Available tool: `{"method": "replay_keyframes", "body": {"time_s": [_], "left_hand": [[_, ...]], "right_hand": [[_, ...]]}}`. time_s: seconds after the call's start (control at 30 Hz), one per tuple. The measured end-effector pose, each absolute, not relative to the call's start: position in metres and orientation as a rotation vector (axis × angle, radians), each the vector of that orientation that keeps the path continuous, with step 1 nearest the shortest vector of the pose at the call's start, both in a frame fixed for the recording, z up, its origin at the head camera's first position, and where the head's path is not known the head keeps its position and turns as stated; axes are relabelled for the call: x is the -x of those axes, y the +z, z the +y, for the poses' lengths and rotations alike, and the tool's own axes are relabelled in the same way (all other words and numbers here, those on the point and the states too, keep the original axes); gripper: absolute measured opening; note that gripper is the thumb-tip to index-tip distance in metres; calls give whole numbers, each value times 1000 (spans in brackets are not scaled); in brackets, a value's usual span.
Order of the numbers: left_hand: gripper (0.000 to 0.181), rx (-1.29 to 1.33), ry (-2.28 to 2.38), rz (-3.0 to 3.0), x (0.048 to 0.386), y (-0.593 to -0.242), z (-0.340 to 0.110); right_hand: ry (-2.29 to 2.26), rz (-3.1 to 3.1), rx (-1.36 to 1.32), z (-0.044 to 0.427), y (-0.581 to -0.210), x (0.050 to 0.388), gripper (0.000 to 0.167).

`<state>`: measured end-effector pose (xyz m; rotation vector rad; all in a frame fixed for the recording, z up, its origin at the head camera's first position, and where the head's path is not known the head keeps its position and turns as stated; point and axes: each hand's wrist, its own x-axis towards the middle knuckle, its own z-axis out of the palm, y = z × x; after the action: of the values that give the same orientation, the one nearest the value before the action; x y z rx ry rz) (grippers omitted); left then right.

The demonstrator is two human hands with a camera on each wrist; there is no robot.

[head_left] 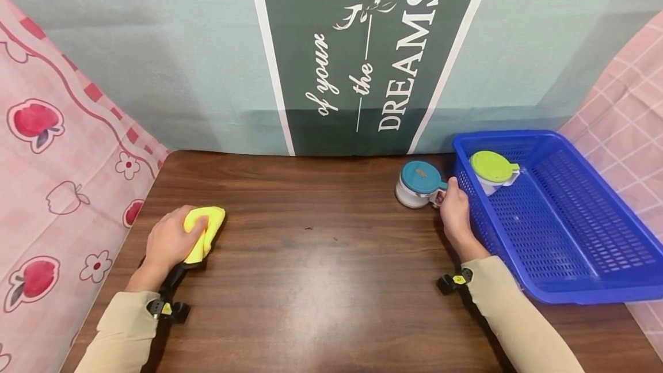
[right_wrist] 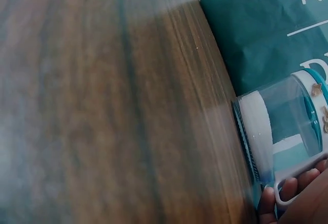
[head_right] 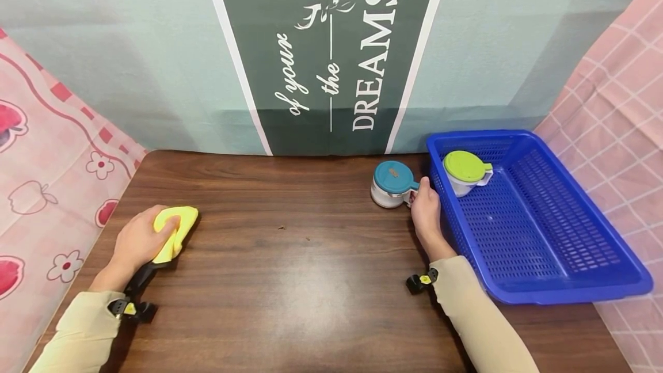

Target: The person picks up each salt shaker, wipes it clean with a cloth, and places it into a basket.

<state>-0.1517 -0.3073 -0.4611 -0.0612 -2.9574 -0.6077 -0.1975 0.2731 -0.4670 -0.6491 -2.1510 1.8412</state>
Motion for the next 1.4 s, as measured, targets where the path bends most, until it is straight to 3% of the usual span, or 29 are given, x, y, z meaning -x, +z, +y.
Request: {"method": "replay_keyframes", "body": {"time_s": [0.73,1.4], "left_hand": [[49,47,-612,-2973,152,-461,-308],[47,67,-604,-2978,154,-461,-308]], "right_hand": [[2073,-1883,700,266,-471,203,50],[2208,-1711,670,238,-450,195,46]]}}
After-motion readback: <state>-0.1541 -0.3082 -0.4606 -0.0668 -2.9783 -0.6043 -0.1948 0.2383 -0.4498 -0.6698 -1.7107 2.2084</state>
